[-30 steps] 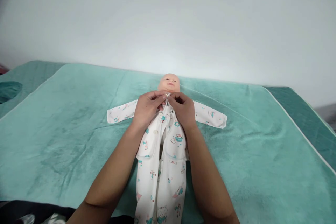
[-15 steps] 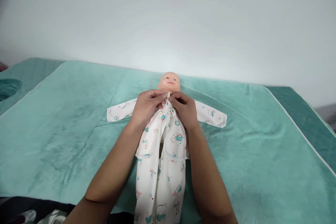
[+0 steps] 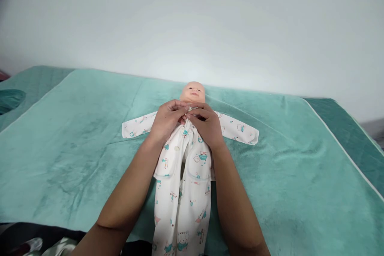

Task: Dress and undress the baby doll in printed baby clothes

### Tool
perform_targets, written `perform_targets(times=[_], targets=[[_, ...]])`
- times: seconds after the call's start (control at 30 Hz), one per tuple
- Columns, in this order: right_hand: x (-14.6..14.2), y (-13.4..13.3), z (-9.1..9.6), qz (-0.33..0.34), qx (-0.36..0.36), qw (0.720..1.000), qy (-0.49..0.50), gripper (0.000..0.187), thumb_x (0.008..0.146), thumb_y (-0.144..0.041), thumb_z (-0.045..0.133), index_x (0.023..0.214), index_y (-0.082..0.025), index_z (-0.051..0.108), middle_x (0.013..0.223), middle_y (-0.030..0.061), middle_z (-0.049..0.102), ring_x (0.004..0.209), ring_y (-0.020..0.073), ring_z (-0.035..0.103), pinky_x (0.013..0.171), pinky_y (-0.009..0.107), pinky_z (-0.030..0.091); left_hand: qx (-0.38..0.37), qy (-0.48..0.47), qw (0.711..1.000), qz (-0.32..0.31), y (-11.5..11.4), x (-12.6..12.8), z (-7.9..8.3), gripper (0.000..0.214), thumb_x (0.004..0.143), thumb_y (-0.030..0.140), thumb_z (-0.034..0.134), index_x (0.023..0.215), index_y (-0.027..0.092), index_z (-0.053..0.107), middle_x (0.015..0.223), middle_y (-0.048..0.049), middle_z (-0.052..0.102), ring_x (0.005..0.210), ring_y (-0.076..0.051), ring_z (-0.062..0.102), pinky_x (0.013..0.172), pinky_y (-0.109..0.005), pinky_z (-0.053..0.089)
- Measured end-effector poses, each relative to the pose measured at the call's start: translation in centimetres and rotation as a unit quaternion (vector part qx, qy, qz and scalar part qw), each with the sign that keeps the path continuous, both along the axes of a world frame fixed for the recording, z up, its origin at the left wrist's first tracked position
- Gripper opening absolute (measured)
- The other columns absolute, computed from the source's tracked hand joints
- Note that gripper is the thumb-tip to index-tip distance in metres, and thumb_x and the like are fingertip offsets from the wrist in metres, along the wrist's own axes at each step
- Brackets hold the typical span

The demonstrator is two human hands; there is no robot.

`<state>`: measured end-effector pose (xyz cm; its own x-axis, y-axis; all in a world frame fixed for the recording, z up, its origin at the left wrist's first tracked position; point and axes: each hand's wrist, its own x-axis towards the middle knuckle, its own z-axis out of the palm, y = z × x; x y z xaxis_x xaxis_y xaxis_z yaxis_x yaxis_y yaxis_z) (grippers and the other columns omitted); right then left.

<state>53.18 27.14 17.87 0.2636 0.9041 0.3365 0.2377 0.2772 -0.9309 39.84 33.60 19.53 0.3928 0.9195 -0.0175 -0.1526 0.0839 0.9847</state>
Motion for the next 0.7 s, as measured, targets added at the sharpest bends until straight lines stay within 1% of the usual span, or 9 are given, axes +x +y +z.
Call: perform_targets(times=[0.07,0.17,0.23,0.33,0.43,0.5,0.6,0.7], targets=[[0.12,0.12,-0.13,0.0,-0.019,0.999,0.036,0.012,0.081,-0.03,0.074,0.09,-0.023,0.074,0.116,0.0041,0.068,0.101,0.0178,0.064,0.084,0.031,0.05,0.003,-0.003,1.0,0.002,0.0,0.04,-0.01,0.015,0.078,0.025,0.073,0.088,0.017,0.065,0.064,0.002,0.06,0.053,-0.007,0.054,0.047,-0.019,0.042],[0.28,0.39,-0.37,-0.016,-0.051,0.994,0.095,0.03,0.074,-0.03,0.078,0.102,-0.023,0.069,0.109,0.0035,0.07,0.093,0.0158,0.064,0.082,0.03,0.05,0.001,-0.006,1.0,0.004,-0.03,0.05,0.1,0.014,0.079,0.023,0.071,0.089,0.018,0.063,0.061,0.0044,0.056,0.048,-0.006,0.048,0.044,-0.019,0.036],[0.32,0.53,-0.5,-0.019,-0.063,0.992,0.107,0.035,0.072,-0.031,0.08,0.104,-0.022,0.068,0.103,0.0029,0.07,0.09,0.0156,0.063,0.081,0.03,0.05,0.001,-0.005,1.0,-0.001,-0.06,0.04,0.2,0.013,0.079,0.021,0.07,0.089,0.019,0.062,0.061,0.0047,0.055,0.047,-0.006,0.046,0.043,-0.019,0.034],[0.28,0.63,-0.62,-0.021,-0.057,0.989,0.131,0.03,0.076,-0.035,0.077,0.103,-0.022,0.068,0.096,0.0024,0.07,0.087,0.0161,0.063,0.081,0.03,0.051,0.007,-0.003,1.0,-0.011,-0.14,0.04,0.3,0.011,0.079,0.02,0.069,0.088,0.019,0.062,0.063,0.0042,0.055,0.049,-0.006,0.046,0.044,-0.02,0.034],[0.21,0.67,-0.61,-0.043,-0.048,0.989,0.135,0.023,0.08,-0.037,0.073,0.097,-0.021,0.069,0.094,0.0025,0.07,0.085,0.016,0.063,0.08,0.031,0.05,0.02,0.0,1.0,-0.019,-0.2,0.05,0.27,0.01,0.08,0.019,0.067,0.088,0.018,0.062,0.063,0.004,0.054,0.05,-0.006,0.046,0.044,-0.02,0.033],[0.21,0.69,-0.54,-0.054,-0.053,0.991,0.111,0.023,0.08,-0.038,0.073,0.095,-0.02,0.07,0.093,0.0027,0.07,0.083,0.0156,0.062,0.08,0.031,0.049,0.028,0.002,0.999,-0.02,-0.19,0.04,0.17,0.01,0.081,0.019,0.066,0.09,0.019,0.062,0.063,0.0039,0.054,0.05,-0.007,0.046,0.045,-0.02,0.033],[0.31,0.75,-0.51,-0.045,-0.068,0.991,0.101,0.025,0.079,-0.038,0.074,0.096,-0.02,0.071,0.092,0.0024,0.07,0.082,0.0153,0.06,0.078,0.03,0.049,0.037,0.016,0.999,-0.015,-0.15,0.01,-0.1,0.013,0.082,0.02,0.064,0.094,0.02,0.059,0.066,0.0037,0.055,0.052,-0.008,0.048,0.046,-0.02,0.035],[0.42,0.91,-0.7,-0.041,-0.076,0.99,0.108,0.024,0.077,-0.035,0.075,0.095,-0.02,0.071,0.09,0.0016,0.069,0.081,0.015,0.06,0.078,0.03,0.048,0.064,0.067,0.996,0.005,-0.13,0.08,-0.39,0.018,0.082,0.019,0.063,0.098,0.021,0.057,0.077,0.0022,0.059,0.056,-0.009,0.052,0.048,-0.021,0.038]])
